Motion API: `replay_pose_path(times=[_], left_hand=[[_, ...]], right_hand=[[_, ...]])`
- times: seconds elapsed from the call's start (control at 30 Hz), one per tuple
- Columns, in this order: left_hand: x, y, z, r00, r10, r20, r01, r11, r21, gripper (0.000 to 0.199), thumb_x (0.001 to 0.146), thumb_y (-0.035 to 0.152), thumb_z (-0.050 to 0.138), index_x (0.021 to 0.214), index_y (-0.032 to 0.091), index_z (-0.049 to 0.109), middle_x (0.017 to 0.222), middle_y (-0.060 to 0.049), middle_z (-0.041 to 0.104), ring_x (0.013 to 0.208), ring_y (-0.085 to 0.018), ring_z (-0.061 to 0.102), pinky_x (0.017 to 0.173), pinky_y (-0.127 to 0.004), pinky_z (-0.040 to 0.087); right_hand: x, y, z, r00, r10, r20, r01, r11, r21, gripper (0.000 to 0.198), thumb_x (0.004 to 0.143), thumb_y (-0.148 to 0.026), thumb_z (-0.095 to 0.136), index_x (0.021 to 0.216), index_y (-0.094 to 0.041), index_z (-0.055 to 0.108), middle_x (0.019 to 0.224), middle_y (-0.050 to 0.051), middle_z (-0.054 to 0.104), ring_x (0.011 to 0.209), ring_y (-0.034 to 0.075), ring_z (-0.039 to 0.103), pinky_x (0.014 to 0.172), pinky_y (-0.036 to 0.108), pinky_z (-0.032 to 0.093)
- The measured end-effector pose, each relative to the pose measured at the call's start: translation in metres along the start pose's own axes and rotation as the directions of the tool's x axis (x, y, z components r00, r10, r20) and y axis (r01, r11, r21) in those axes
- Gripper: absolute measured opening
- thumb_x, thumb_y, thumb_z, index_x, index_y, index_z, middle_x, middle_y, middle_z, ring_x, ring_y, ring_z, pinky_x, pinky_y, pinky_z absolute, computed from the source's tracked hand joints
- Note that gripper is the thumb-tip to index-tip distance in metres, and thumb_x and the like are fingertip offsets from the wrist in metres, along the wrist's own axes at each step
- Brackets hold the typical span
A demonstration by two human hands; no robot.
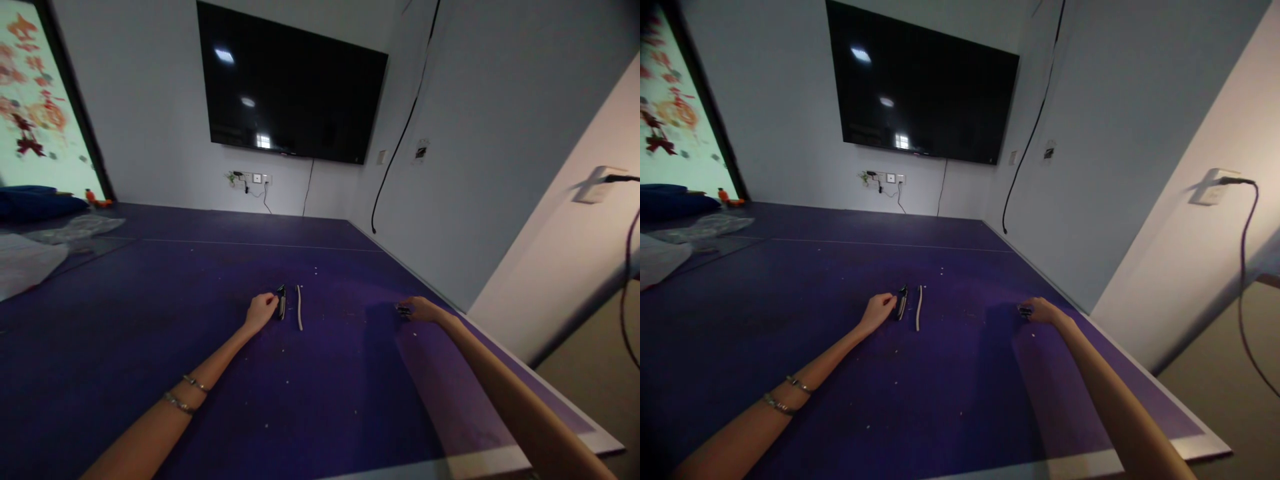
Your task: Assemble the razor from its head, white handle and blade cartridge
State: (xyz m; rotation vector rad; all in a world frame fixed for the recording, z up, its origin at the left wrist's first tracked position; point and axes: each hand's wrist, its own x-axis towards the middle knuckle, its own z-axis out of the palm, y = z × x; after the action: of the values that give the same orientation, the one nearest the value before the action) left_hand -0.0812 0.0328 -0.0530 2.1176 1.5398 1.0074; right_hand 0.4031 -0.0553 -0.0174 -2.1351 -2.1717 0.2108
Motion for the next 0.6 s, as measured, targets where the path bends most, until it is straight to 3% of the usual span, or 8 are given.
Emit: replay_pose_path(times=[0.17, 0.3, 0.6], left_hand=[[0.001, -0.002, 0.003, 1.000, 0.001, -0.008, -0.001, 1.000, -0.013, 0.034, 0.079, 0.034, 0.038, 0.055, 0.016, 0.053, 0.051, 0.001, 0.048, 0.053, -0.012, 0.046, 0.052, -0.022, 0.026], [0.002, -0.003, 0.006, 1.000, 0.001, -0.019, -0.001, 1.000, -0.029, 0.034, 0.079, 0.034, 0.038, 0.055, 0.015, 0.054, 0.050, 0.002, 0.047, 0.051, -0.011, 0.045, 0.052, -0.022, 0.026], [0.000, -0.001, 0.005, 0.999, -0.008, -0.036, 0.005, 0.997, -0.072, 0.033, 0.078, 0.031, 0.039, 0.056, 0.015, 0.057, 0.050, 0.001, 0.048, 0.051, -0.011, 0.045, 0.052, -0.022, 0.027]], right_hand=[[0.007, 0.003, 0.000, 1.000, 0.005, -0.016, -0.005, 1.000, -0.013, 0.045, 0.055, -0.014, 0.057, 0.098, -0.021, 0.069, 0.096, 0.007, 0.069, 0.093, 0.025, 0.062, 0.081, 0.029, 0.045], [0.020, -0.015, 0.001, 0.997, -0.047, -0.056, 0.048, 0.999, 0.017, 0.047, 0.058, -0.019, 0.059, 0.104, -0.016, 0.067, 0.107, 0.010, 0.065, 0.101, 0.025, 0.059, 0.086, 0.029, 0.043], [0.058, -0.134, 0.022, 0.938, -0.317, -0.139, 0.344, 0.897, 0.278, 0.044, 0.062, -0.023, 0.061, 0.106, -0.018, 0.064, 0.108, 0.007, 0.062, 0.101, 0.023, 0.057, 0.090, 0.033, 0.042]])
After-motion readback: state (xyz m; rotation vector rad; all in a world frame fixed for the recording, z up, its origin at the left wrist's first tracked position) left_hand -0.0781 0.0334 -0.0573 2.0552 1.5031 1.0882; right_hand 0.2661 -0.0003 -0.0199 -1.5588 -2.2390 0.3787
